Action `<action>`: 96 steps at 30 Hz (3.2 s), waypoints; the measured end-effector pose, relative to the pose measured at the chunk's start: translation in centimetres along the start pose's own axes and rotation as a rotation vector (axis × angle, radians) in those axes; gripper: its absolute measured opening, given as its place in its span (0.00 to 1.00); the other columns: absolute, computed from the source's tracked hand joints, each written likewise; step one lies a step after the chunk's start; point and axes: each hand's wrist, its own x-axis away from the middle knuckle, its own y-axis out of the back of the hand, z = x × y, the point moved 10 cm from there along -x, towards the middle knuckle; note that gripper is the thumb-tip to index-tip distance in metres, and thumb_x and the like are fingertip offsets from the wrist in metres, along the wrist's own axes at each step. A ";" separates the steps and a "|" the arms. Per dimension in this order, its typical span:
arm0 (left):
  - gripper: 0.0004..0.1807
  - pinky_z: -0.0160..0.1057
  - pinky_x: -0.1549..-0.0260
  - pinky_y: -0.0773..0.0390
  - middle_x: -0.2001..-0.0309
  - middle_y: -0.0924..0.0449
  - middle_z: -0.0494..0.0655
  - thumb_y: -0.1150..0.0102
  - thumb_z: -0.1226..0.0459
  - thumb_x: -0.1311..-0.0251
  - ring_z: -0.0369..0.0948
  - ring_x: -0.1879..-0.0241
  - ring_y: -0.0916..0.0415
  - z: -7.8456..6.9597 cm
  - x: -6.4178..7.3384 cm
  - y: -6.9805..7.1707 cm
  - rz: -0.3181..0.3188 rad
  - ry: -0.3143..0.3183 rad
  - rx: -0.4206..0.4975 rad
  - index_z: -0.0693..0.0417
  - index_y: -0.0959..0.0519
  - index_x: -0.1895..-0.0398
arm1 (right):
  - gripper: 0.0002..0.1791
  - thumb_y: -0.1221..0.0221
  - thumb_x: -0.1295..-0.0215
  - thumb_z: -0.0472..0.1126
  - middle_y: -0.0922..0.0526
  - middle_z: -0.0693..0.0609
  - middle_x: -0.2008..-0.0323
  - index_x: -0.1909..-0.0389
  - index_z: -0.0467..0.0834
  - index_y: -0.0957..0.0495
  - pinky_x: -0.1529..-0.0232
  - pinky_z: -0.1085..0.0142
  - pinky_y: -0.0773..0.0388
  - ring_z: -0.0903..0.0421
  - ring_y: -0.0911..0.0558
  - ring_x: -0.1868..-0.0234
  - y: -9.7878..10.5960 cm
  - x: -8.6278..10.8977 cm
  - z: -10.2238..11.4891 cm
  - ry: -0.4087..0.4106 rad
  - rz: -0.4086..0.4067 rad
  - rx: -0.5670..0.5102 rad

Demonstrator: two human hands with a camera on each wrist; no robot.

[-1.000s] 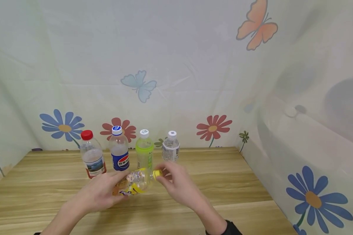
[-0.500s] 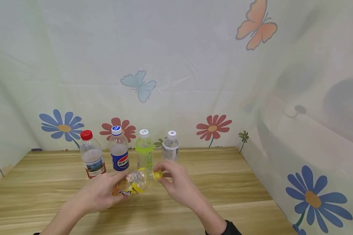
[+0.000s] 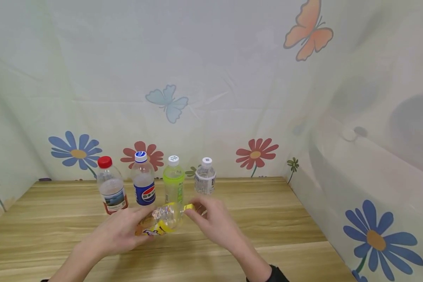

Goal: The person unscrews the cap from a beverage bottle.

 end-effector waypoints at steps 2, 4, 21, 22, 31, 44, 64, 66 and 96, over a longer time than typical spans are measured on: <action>0.33 0.43 0.55 0.17 0.52 0.17 0.40 0.20 0.53 0.48 0.35 0.58 0.22 0.0 0.0 -0.1 0.004 -0.001 0.003 0.51 0.22 0.39 | 0.09 0.36 0.28 0.42 0.17 0.56 0.62 0.51 0.45 0.16 0.63 0.63 0.15 0.56 0.18 0.62 0.0 0.0 0.1 0.013 0.002 0.004; 0.33 0.43 0.55 0.16 0.51 0.17 0.41 0.20 0.53 0.48 0.36 0.58 0.22 -0.1 -0.1 -0.1 0.006 -0.001 0.007 0.51 0.22 0.39 | 0.09 0.35 0.29 0.40 0.17 0.56 0.61 0.50 0.44 0.17 0.62 0.62 0.14 0.56 0.17 0.62 0.0 0.0 0.3 0.028 0.000 0.005; 0.35 0.46 0.53 0.17 0.49 0.17 0.42 0.20 0.53 0.48 0.38 0.55 0.20 0.2 0.1 -0.4 0.012 -0.001 0.016 0.51 0.22 0.38 | 0.15 0.31 0.36 0.32 0.16 0.53 0.54 0.49 0.43 0.18 0.63 0.64 0.14 0.53 0.15 0.57 0.1 0.3 1.0 0.092 -0.003 0.008; 0.35 0.46 0.53 0.17 0.49 0.17 0.42 0.20 0.53 0.48 0.38 0.55 0.20 0.2 0.1 -0.4 0.013 0.000 0.016 0.51 0.22 0.37 | 0.14 0.31 0.34 0.34 0.15 0.53 0.54 0.49 0.44 0.18 0.63 0.64 0.14 0.53 0.15 0.57 0.1 0.3 0.9 0.086 -0.006 0.012; 0.35 0.45 0.53 0.17 0.49 0.17 0.41 0.20 0.52 0.48 0.36 0.56 0.21 0.3 0.0 -0.4 0.006 -0.013 0.000 0.50 0.22 0.38 | 0.09 0.37 0.27 0.42 0.16 0.55 0.59 0.52 0.43 0.17 0.61 0.63 0.15 0.55 0.17 0.59 0.1 0.2 0.2 0.028 -0.003 -0.010; 0.35 0.45 0.54 0.16 0.50 0.17 0.41 0.19 0.52 0.49 0.36 0.58 0.21 0.3 -0.1 -0.6 0.023 0.000 0.017 0.50 0.22 0.39 | 0.09 0.33 0.32 0.32 0.15 0.54 0.57 0.53 0.42 0.17 0.55 0.61 0.14 0.55 0.15 0.58 0.1 0.2 0.6 0.073 -0.002 0.002; 0.34 0.43 0.55 0.16 0.51 0.17 0.39 0.20 0.52 0.49 0.35 0.59 0.21 0.2 -0.1 -0.7 0.037 -0.010 0.014 0.50 0.22 0.39 | 0.11 0.38 0.26 0.43 0.16 0.54 0.57 0.48 0.44 0.19 0.61 0.65 0.15 0.54 0.16 0.57 -0.3 0.2 -0.1 0.011 0.044 0.022; 0.34 0.43 0.55 0.16 0.51 0.17 0.39 0.20 0.52 0.49 0.35 0.59 0.21 0.1 -0.1 -0.7 0.037 -0.011 0.010 0.50 0.22 0.39 | 0.10 0.38 0.26 0.42 0.16 0.55 0.59 0.49 0.44 0.18 0.61 0.64 0.15 0.55 0.16 0.58 -0.4 0.2 -0.1 0.011 0.055 0.024; 0.35 0.44 0.54 0.17 0.50 0.17 0.40 0.21 0.51 0.48 0.35 0.57 0.21 0.4 -0.1 -0.9 0.048 -0.014 0.012 0.51 0.22 0.38 | 0.21 0.32 0.45 0.18 0.17 0.53 0.55 0.55 0.42 0.18 0.57 0.65 0.14 0.52 0.18 0.53 0.1 0.1 1.1 0.106 0.003 -0.038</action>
